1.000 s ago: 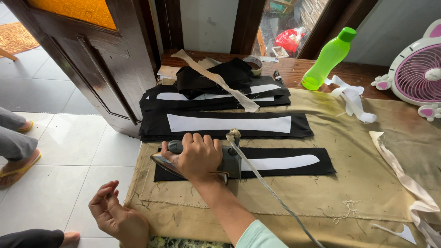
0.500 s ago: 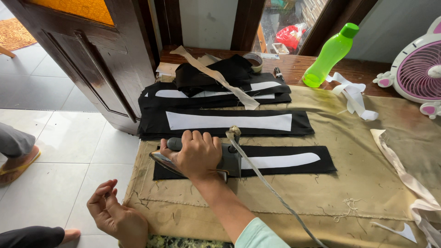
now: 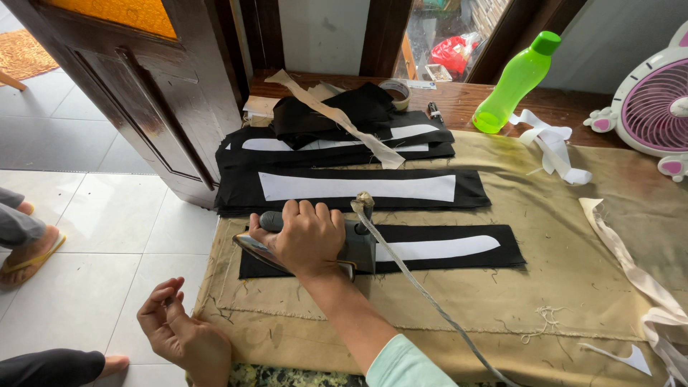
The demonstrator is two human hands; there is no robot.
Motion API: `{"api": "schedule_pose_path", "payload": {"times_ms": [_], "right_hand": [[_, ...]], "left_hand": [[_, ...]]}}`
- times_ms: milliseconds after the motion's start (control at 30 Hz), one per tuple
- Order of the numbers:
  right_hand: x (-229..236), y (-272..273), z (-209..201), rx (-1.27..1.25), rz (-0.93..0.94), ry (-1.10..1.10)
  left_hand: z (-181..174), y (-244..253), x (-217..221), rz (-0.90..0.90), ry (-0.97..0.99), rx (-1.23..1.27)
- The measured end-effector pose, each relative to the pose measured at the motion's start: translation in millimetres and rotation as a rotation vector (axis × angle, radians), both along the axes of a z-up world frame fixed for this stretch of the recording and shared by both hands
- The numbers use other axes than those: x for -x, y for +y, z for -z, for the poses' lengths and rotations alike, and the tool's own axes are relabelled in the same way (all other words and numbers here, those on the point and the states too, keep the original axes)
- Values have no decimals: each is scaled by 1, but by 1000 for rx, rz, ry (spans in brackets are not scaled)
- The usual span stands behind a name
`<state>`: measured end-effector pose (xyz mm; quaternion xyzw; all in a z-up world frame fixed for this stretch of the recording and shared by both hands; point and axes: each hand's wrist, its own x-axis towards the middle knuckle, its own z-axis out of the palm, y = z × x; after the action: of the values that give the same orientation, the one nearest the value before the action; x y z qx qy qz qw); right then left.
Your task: The person irons black fabric strips with white interfacings on a work table. They repeatedly pick up the iron, press the fabric, and then set the iron down. The person also folds the fabric strips and places additional white interfacings onto them.
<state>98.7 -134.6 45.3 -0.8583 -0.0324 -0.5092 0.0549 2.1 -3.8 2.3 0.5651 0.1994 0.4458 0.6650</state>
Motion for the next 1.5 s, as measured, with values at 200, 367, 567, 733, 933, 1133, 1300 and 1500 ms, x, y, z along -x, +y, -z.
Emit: {"api": "schedule_pose_path", "payload": {"times_ms": [200,367,567,733,933,1133,1300,1500], "right_hand": [[-3,1,2,0,5,-2],[-2,-2,1,-3,-4,-12],[9,-25,-8,23,-122,9],[26,-79,-15,79,-160,136],[40,-166,-11,165,-14,142],[42,-252,12,173,101,160],[39,-272,14,162,152,171],[43,-270,11,176,170,116]], "left_hand": [[0,0,1,1,1,6],[4,3,0,26,-34,-29],[7,9,-1,76,-45,-96],[-3,7,5,185,228,-254],[20,-3,-17,275,318,-1064],[35,-24,-37,228,505,-1351],[30,-29,-29,194,441,-1397],[20,-22,-21,295,461,-1355]]}}
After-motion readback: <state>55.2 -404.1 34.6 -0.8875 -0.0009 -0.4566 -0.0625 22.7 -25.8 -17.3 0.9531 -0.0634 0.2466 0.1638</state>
